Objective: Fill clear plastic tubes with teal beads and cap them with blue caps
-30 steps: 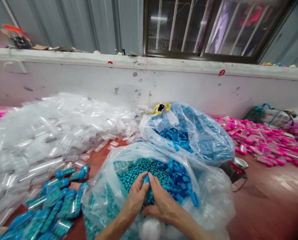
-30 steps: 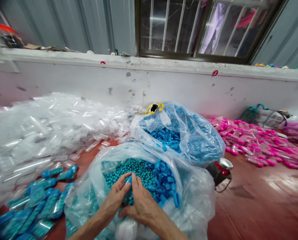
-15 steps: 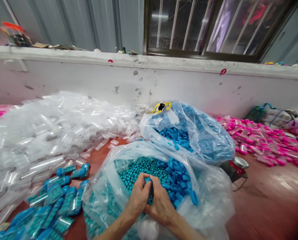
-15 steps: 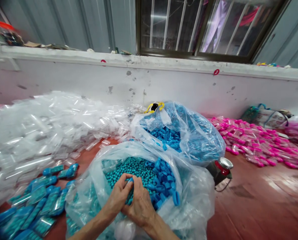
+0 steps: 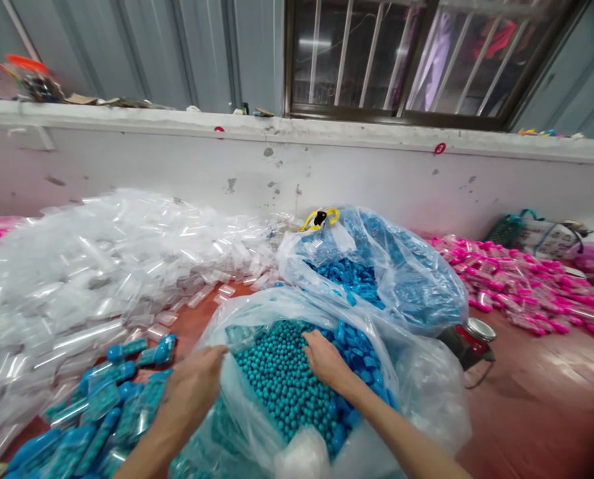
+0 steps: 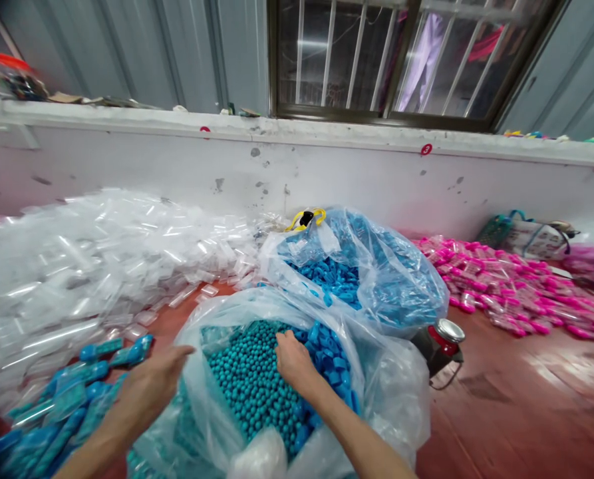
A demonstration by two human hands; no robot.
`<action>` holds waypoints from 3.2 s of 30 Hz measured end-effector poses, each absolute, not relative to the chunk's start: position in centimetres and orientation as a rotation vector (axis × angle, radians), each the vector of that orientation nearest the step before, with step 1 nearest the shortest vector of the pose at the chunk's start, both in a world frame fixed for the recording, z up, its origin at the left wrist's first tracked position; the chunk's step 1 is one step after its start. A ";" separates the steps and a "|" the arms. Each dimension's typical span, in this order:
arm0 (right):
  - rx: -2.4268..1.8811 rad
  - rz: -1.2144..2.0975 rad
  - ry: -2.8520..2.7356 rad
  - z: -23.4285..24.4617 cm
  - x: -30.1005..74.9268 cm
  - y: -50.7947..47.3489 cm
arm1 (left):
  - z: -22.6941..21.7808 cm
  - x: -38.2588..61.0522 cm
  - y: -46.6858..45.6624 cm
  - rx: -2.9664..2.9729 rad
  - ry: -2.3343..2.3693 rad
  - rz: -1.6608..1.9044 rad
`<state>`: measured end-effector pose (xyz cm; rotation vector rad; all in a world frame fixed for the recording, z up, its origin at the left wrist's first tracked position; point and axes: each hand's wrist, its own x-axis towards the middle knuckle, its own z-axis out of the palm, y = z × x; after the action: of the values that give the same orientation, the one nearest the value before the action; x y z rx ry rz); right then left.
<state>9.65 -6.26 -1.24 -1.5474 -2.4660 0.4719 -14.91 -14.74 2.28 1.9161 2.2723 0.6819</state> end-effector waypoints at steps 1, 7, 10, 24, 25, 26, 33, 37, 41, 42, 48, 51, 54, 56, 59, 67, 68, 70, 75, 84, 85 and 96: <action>-1.587 0.427 -2.470 -1.3 9.0 -5.5 | 1.7 -13.5 -13.5 1.981 2.185 0.607; -1.694 0.286 -2.485 -1.9 6.4 -1.7 | -1.1 -8.4 -5.0 2.239 2.009 0.256; -1.649 0.249 -2.532 -2.1 6.3 -0.9 | -1.8 -8.2 -3.4 2.280 2.013 0.225; -1.137 0.150 -2.655 -2.2 9.5 -7.6 | -2.2 -6.8 -9.7 2.715 1.894 0.196; -1.125 0.145 -2.652 -2.3 9.8 -7.7 | -2.2 -6.9 -9.6 2.666 1.882 0.141; -1.144 0.144 -2.660 -2.3 10.2 -7.6 | -2.3 -7.1 -9.6 2.617 1.879 0.088; -1.239 0.524 -2.445 -1.7 12.0 -5.7 | -1.5 -8.8 -9.0 2.073 1.822 0.369; -1.456 0.483 -2.387 -1.0 10.1 -5.7 | -0.1 -8.5 -7.8 1.876 1.677 0.450; -1.228 0.481 -2.417 -0.2 8.6 -6.0 | 0.5 -8.2 -7.6 1.749 1.482 0.442; -1.084 0.587 -2.424 0.0 8.5 -6.0 | 0.7 -8.2 -7.7 1.715 1.441 0.447; -0.902 1.168 -2.188 0.5 9.0 -6.0 | 1.6 -8.3 -8.7 1.502 1.091 0.443; -0.903 1.439 -2.076 -0.4 9.7 -7.4 | 1.7 -8.2 -9.4 1.661 1.129 0.327; -0.910 1.524 -1.978 -1.4 10.1 -8.9 | 1.8 -8.0 -10.2 1.765 1.164 0.147; -0.921 1.621 -1.921 -1.9 10.1 -9.4 | 1.9 -7.8 -10.7 1.850 1.185 0.044; -0.952 1.693 -1.800 -2.0 9.5 -9.3 | 1.8 -7.3 -11.7 2.171 1.346 0.039; -1.021 1.750 -1.565 -2.3 7.8 -10.7 | 0.9 -6.7 -12.8 2.478 1.604 -0.152; -1.003 1.755 -1.577 -2.3 7.9 -11.0 | 1.0 -6.8 -12.8 2.467 1.529 -0.185; -1.000 1.747 -1.592 -2.1 8.1 -11.4 | 1.1 -6.9 -12.9 2.476 1.524 -0.179; -1.029 1.459 -1.696 -1.3 7.9 -11.5 | 1.3 -6.7 -13.0 2.502 1.778 -0.072; -1.137 1.374 -1.503 -1.7 10.8 -9.3 | 2.2 -10.7 -11.7 2.202 2.055 -0.099; -1.148 1.358 -1.501 -1.6 11.2 -9.0 | 2.3 -10.9 -11.4 2.172 2.083 -0.071; -1.111 1.313 -1.948 -0.9 7.0 -6.6 | 0.8 -6.4 -9.7 2.324 1.558 0.187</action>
<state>7.04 -6.60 -0.87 -1.1110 -1.9478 1.3132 -6.41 -9.70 0.75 2.3237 1.5582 0.1872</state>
